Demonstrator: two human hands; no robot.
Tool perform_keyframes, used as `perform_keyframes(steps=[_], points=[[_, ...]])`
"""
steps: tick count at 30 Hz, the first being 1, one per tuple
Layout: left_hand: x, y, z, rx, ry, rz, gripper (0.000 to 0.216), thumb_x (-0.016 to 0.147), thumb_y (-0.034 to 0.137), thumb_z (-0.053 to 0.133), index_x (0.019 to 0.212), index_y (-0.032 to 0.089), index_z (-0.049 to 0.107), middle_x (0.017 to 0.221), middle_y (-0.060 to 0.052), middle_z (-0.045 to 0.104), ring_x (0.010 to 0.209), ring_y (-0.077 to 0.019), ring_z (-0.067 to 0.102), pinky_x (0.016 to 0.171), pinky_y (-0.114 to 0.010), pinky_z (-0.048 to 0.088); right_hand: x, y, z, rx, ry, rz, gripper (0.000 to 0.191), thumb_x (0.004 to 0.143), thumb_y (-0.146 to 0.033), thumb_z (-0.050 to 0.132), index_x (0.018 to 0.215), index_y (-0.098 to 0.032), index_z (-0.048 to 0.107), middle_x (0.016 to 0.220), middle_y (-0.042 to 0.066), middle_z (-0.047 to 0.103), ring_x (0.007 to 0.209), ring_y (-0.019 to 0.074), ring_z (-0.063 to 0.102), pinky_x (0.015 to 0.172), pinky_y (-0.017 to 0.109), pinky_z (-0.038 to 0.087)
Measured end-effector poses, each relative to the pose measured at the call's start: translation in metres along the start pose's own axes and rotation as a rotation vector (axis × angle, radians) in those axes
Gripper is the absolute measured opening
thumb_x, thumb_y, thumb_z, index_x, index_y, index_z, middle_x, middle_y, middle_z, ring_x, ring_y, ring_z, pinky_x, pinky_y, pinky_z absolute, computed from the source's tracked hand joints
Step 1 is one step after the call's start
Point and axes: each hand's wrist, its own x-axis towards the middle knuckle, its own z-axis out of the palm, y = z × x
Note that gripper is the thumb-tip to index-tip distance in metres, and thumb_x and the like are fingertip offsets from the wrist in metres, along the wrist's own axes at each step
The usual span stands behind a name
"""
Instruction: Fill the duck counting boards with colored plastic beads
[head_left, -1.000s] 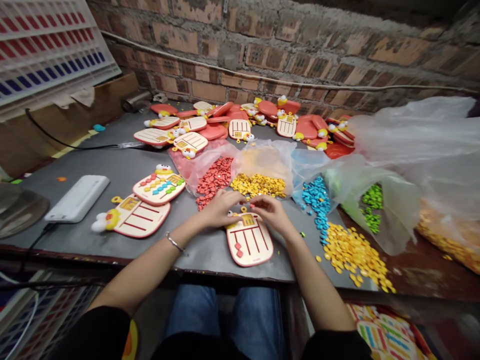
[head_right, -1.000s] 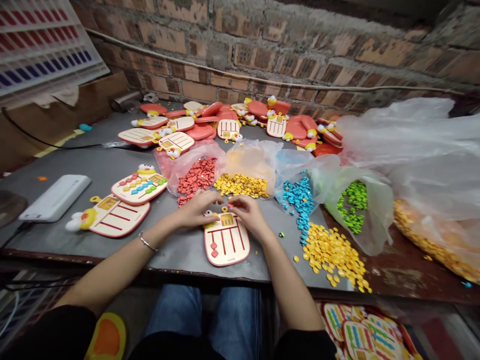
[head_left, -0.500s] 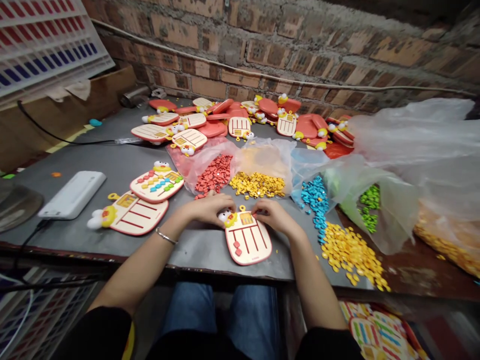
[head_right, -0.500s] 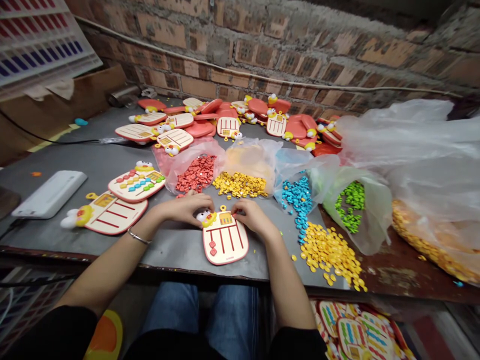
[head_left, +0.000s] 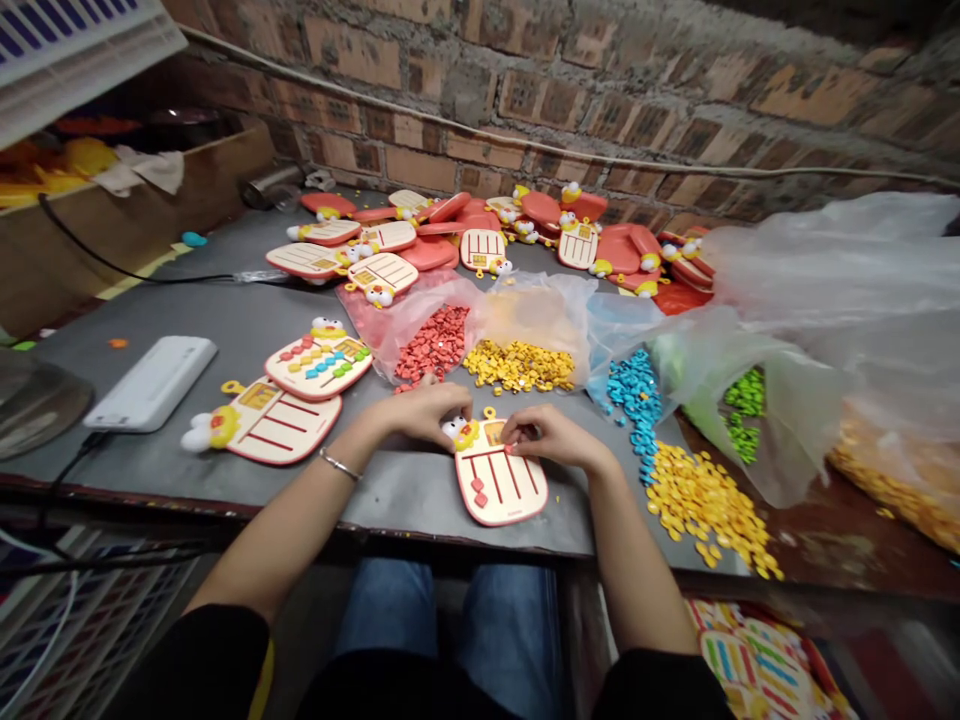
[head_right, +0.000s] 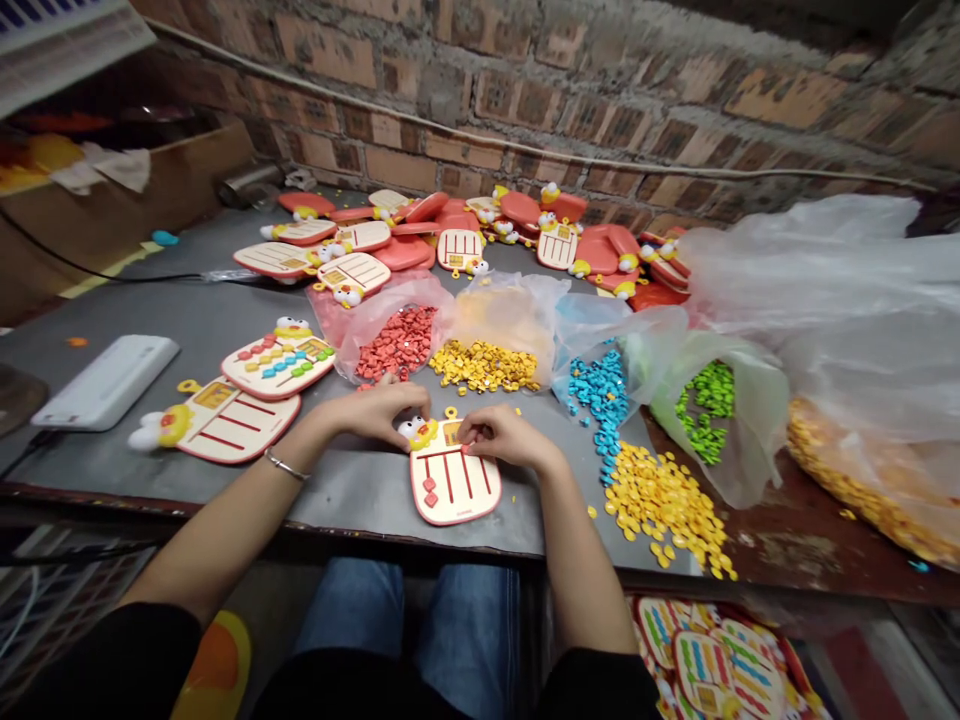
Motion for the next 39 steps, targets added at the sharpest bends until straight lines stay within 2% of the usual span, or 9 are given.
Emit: perform_keyframes(steps=[7,10,14,18,21,23,26,31,39], points=[[0.001,0.004,0.001,-0.007,0.031,-0.005,0.037,0.071,0.04,0.075,0.095,0.019,0.057,0.096,-0.002,0.063,0.088,-0.0199,0.054,0.079,-0.032,0.029,0.016,-0.009,0.037,0.128,0.09,-0.077,0.021,0.079,-0.035,0.069,0.087,-0.015,0.069,0.081,0.005,0.069,0.071,0.016,0.061,0.066,0.026,0.047],[0.001,0.004,0.003,-0.014,0.042,0.002,0.036,0.071,0.04,0.075,0.094,0.019,0.057,0.095,-0.001,0.063,0.089,-0.02,0.054,0.08,-0.032,0.03,0.015,-0.015,0.04,0.16,0.008,-0.094,0.019,0.079,-0.033,0.069,0.086,-0.017,0.069,0.083,0.005,0.07,0.076,0.0173,0.063,0.07,0.029,0.05],[-0.003,-0.003,-0.003,-0.059,0.049,0.036,0.031,0.076,0.038,0.07,0.1,0.021,0.058,0.101,-0.002,0.063,0.096,-0.0208,0.054,0.085,-0.033,0.032,0.011,-0.017,0.034,0.216,-0.096,-0.074,0.027,0.075,-0.039,0.072,0.09,-0.016,0.069,0.081,0.004,0.069,0.074,0.0173,0.063,0.07,0.03,0.051],[-0.016,-0.012,-0.02,-0.011,0.076,-0.094,0.031,0.075,0.025,0.067,0.105,0.019,0.058,0.105,-0.004,0.062,0.09,-0.0179,0.056,0.076,-0.027,0.04,0.012,-0.011,0.029,0.158,0.116,-0.087,0.03,0.08,-0.043,0.068,0.09,-0.016,0.069,0.082,0.006,0.069,0.073,0.017,0.061,0.068,0.029,0.048],[-0.023,-0.016,-0.029,0.154,0.08,-0.273,0.023,0.072,0.012,0.057,0.093,0.02,0.061,0.088,-0.002,0.065,0.077,-0.017,0.058,0.066,-0.025,0.041,0.012,-0.007,0.025,0.105,0.279,-0.089,0.028,0.081,-0.043,0.066,0.088,-0.016,0.069,0.087,0.008,0.07,0.08,0.0195,0.062,0.072,0.03,0.047],[-0.024,-0.017,-0.029,0.212,0.071,-0.328,0.02,0.07,0.01,0.054,0.085,0.02,0.062,0.076,-0.002,0.065,0.068,-0.0173,0.057,0.061,-0.026,0.039,0.012,-0.005,0.022,0.079,0.334,-0.089,0.027,0.081,-0.042,0.066,0.088,-0.017,0.069,0.09,0.008,0.071,0.083,0.0204,0.063,0.074,0.031,0.046],[-0.022,-0.016,-0.027,0.256,0.057,-0.344,0.013,0.068,0.011,0.053,0.075,0.02,0.061,0.069,-0.002,0.064,0.061,-0.0171,0.055,0.057,-0.027,0.037,0.012,-0.005,0.02,0.05,0.358,-0.084,0.026,0.082,-0.041,0.065,0.088,-0.017,0.069,0.091,0.008,0.071,0.083,0.0205,0.063,0.073,0.031,0.047],[-0.02,-0.015,-0.023,0.299,0.031,-0.319,0.005,0.066,0.017,0.057,0.068,0.02,0.061,0.071,-0.004,0.066,0.065,-0.0193,0.057,0.06,-0.028,0.038,0.015,-0.002,0.023,0.034,0.337,-0.089,0.024,0.082,-0.04,0.064,0.088,-0.017,0.069,0.09,0.008,0.071,0.084,0.0218,0.064,0.073,0.032,0.047],[-0.016,-0.018,-0.018,0.31,0.003,-0.281,0.012,0.07,0.011,0.053,0.065,0.02,0.059,0.065,-0.001,0.062,0.06,-0.016,0.054,0.058,-0.027,0.036,0.016,0.0,0.025,0.03,0.355,-0.092,0.024,0.083,-0.041,0.063,0.088,-0.018,0.069,0.089,0.008,0.071,0.082,0.0212,0.063,0.072,0.032,0.047]])
